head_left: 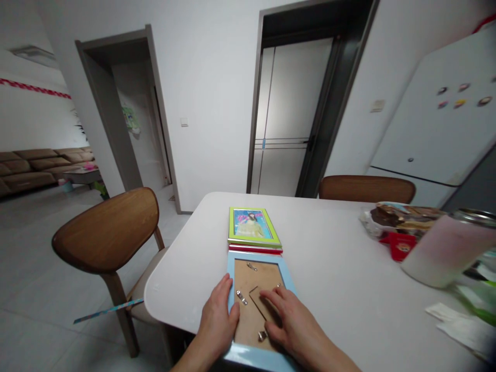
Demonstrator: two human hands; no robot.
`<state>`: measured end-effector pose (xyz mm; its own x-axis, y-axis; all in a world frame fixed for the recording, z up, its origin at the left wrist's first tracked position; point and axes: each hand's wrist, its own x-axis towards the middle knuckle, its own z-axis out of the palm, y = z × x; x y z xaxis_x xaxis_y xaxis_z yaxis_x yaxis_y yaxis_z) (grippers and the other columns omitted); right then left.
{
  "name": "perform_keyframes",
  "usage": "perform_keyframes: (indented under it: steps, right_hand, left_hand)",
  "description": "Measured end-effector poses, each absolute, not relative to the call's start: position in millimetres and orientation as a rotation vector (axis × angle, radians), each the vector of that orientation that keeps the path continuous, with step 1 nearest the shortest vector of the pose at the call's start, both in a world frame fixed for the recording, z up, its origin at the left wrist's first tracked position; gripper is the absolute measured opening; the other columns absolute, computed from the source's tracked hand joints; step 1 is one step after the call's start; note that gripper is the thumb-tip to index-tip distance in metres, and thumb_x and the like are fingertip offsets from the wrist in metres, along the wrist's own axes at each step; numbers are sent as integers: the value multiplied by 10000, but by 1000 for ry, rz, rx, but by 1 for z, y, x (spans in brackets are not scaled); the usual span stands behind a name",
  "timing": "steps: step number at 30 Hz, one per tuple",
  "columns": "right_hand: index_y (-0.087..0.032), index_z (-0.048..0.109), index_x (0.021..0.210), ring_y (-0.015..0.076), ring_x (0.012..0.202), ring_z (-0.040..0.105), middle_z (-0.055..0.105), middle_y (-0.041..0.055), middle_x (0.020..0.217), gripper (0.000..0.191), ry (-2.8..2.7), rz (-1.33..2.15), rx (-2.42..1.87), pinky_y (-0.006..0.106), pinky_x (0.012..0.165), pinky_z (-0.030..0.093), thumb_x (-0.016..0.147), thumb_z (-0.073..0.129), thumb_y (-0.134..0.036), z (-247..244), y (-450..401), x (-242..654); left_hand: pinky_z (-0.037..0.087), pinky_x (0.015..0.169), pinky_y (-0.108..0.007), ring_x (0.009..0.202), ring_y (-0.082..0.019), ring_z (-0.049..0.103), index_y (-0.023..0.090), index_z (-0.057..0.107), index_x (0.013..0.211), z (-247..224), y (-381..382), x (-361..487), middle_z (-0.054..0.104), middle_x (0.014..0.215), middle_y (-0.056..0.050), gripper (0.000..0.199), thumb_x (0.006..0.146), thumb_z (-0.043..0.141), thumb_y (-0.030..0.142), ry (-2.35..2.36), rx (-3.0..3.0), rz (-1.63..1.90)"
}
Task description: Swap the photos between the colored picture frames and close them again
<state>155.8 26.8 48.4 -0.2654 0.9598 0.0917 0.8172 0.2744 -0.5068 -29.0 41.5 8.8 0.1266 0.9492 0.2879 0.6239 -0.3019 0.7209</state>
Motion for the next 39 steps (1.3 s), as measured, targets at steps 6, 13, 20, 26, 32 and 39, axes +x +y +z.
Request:
perform_keyframes:
  steps: [6, 13, 20, 26, 32, 39]
  right_hand:
    - [-163, 552, 982, 191, 890, 478, 518, 76, 909, 397, -2064, 486, -1561, 307, 818, 369, 592, 479, -161, 63, 27, 150]
    - [-205, 532, 1008, 175, 923, 490, 509, 70, 1028, 327, -2010, 524, -1339, 308, 814, 395, 692, 481, -271, 75, 24, 140]
    - [-128, 458, 1133, 208, 793, 555, 567, 110, 928, 488, -1859, 320, -1935, 323, 713, 413, 702, 432, -355, 37, 51, 200]
    - [-109, 396, 1179, 217, 788, 563, 606, 107, 883, 524, -1900, 347, -2001, 309, 690, 397, 681, 409, -272, 34, 55, 197]
    - [-101, 347, 1193, 194, 661, 578, 609, 69, 754, 561, -1522, 725, -1874, 298, 611, 424, 649, 381, -232, 48, 55, 193]
    - [-216, 60, 1306, 143, 564, 586, 620, 19, 796, 750, -1028, 1413, -1282, 295, 597, 466, 680, 465, -294, 79, 34, 176]
  left_hand:
    - [317, 932, -363, 1059, -233, 459, 130, 520, 1066, 29, 43, -21, 523, 1141, -112, 424, 668, 527, 277, 1429, 1650, 1177]
    - [464, 587, -249, 635, -166, 611, 138, 483, 969, 57, 57, -54, 650, 751, -36, 356, 649, 569, 268, 1078, 979, 1279]
    - [454, 519, -235, 547, -147, 597, 154, 495, 934, 37, 72, -135, 639, 664, -15, 237, 697, 495, 157, 1412, 1003, 1233]
    - [466, 631, -296, 702, -205, 608, 146, 543, 862, 30, 80, -157, 633, 708, -28, 223, 640, 547, 176, 1591, 1147, 1214]
    - [208, 987, -416, 1159, -253, 331, 156, 486, 1053, 46, 60, -117, 452, 1187, -85, 439, 624, 546, 229, 1782, 1660, 1360]
    - [261, 974, -434, 1185, -295, 279, 107, 357, 1211, 56, 6, 15, 313, 1306, -147, 697, 589, 613, 289, 1078, 2237, 934]
